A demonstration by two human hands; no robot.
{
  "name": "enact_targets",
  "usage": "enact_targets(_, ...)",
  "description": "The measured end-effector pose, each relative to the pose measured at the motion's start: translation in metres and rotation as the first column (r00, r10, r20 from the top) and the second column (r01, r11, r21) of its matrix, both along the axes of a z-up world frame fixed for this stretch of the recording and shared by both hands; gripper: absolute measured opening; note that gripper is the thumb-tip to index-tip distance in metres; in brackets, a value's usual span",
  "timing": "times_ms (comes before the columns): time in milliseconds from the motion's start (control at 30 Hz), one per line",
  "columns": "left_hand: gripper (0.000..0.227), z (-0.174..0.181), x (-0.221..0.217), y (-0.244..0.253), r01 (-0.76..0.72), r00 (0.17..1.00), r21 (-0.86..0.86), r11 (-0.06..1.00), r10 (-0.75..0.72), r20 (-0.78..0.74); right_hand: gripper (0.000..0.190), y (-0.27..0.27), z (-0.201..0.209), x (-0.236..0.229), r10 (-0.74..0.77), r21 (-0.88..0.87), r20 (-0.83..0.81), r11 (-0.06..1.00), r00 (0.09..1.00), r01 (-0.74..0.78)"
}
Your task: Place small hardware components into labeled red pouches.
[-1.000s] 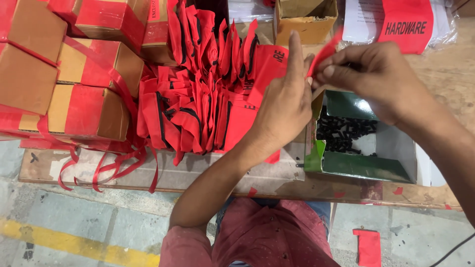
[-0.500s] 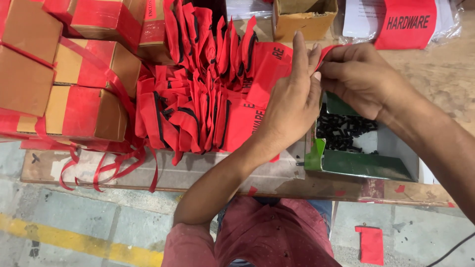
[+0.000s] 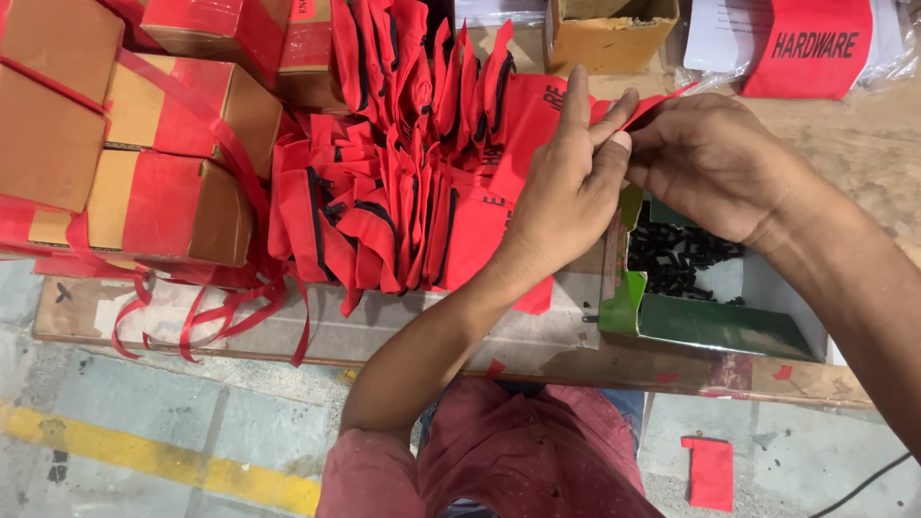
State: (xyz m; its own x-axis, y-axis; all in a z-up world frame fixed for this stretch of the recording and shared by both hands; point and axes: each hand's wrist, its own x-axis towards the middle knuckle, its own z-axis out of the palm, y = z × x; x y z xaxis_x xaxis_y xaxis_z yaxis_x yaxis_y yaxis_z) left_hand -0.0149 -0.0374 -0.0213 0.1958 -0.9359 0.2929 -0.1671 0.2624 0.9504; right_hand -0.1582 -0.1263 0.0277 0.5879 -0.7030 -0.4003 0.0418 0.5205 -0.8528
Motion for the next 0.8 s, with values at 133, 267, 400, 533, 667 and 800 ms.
enact_targets(133, 0.074, 0.005, 0.003, -0.001, 0.001, 1.000, 0.027, 1.000, -0.001, -0.011, 0.024, -0.002, 0.000, 0.000, 0.053, -0.044, 0.044, 0.998, 0.998, -0.051)
enact_targets(267, 0.075, 0.013, 0.009, 0.003, -0.005, 1.000, 0.040, 0.999, 0.006, -0.019, 0.047, 0.007, 0.020, 0.010, 0.109, -0.079, -0.081, 0.990, 0.991, -0.115)
enact_targets(400, 0.075, 0.010, 0.013, 0.003, -0.031, 1.000, 0.011, 0.999, 0.031, -0.004, 0.057, 0.012, 0.029, 0.012, 0.163, -0.173, -0.122, 0.968, 0.979, -0.183)
enact_targets(533, 0.074, 0.015, 0.020, 0.002, -0.074, 0.997, -0.020, 0.997, 0.074, 0.017, 0.042, 0.030, 0.044, 0.001, 0.067, -0.543, -0.495, 0.754, 0.866, -0.369)
enact_targets(667, 0.066, 0.018, 0.022, 0.001, -0.080, 0.997, -0.176, 0.981, 0.077, -0.022, 0.039, 0.039, 0.053, -0.011, -0.378, -0.921, -0.390, 0.142, 0.840, -0.363)
enact_targets(800, 0.061, 0.050, 0.018, 0.010, 0.054, 0.979, -0.245, 0.968, -0.099, -0.177, 0.086, 0.022, 0.043, -0.029, -0.124, -0.947, -0.292, 0.178, 0.948, -0.268)
